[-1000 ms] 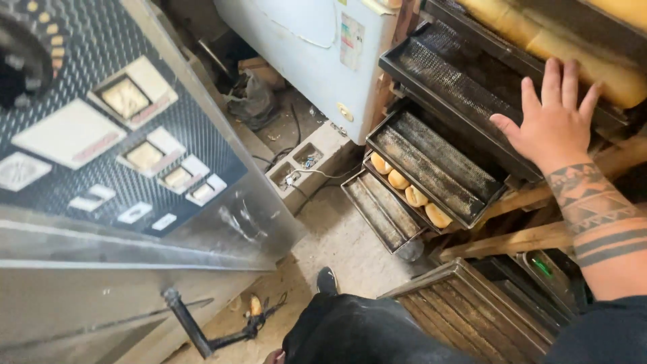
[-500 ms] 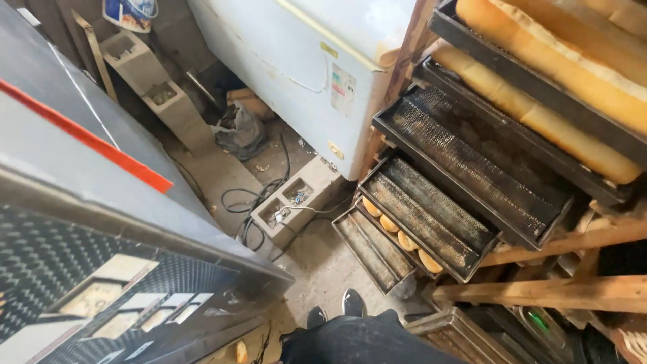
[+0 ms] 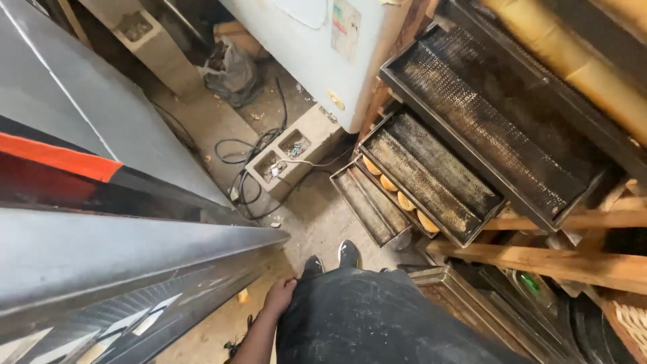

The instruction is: Rolling out dough, cutting it into decorative shapes, and placing the prepared dough into a freezer for storage.

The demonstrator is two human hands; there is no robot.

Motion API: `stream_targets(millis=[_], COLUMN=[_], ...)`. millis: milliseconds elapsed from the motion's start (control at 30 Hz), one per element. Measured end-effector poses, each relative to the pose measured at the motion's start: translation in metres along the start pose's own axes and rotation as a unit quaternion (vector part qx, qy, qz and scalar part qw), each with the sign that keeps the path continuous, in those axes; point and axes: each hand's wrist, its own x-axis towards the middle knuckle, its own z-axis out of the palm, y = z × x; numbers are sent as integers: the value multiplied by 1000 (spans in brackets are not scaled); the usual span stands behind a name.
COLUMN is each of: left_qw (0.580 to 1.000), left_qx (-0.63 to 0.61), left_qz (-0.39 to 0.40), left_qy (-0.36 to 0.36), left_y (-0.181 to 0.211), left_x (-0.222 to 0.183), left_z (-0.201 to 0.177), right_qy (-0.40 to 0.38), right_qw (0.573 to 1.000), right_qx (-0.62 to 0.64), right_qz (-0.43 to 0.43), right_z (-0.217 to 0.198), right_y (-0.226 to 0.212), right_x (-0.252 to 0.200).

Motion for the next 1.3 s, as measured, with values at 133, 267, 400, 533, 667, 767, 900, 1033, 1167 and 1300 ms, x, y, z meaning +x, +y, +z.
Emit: stream_targets(millis=[133,267,400,533,667,767,900,1033,1167,1300], left_qw=[999,999,998,998,996,993,979,958,941,941], left_qx=[-39,0,-4,-44,-68,-72,-110,-180,-220,-185], left_qz=[10,-13,-4,-33,-59,-92,-172,-223,-251,-281], left_qy=[5,-42,-57,-28,-14,-7,2,34,60,23], left_y=[45,103,141,134,124,120,131,76,26,-25], left_x=[-16,-41,-64,-68,-86,-106,-150,-160,-164,-140], left_z=[-7,-40,-67,-68,-64,-57,-58,-27,7,42], right_qy=[-71,-218,-359,-264,-271,-327,-389,-298,-276,-366], right_qw=[993,968,931,953,943,881,784,737,835,773], right_qx=[83,68,-68,10,90,298,409,485,327,326], right_qz=[-52,-105,20,150,168,169,257,364,347,404], right_z=[138,326,377,361,393,447,573,489,561,504], right_y=[32,64,128,204,178,127,148,162,244,225], right_x=[40,60,84,77,91,109,108,134,120,138])
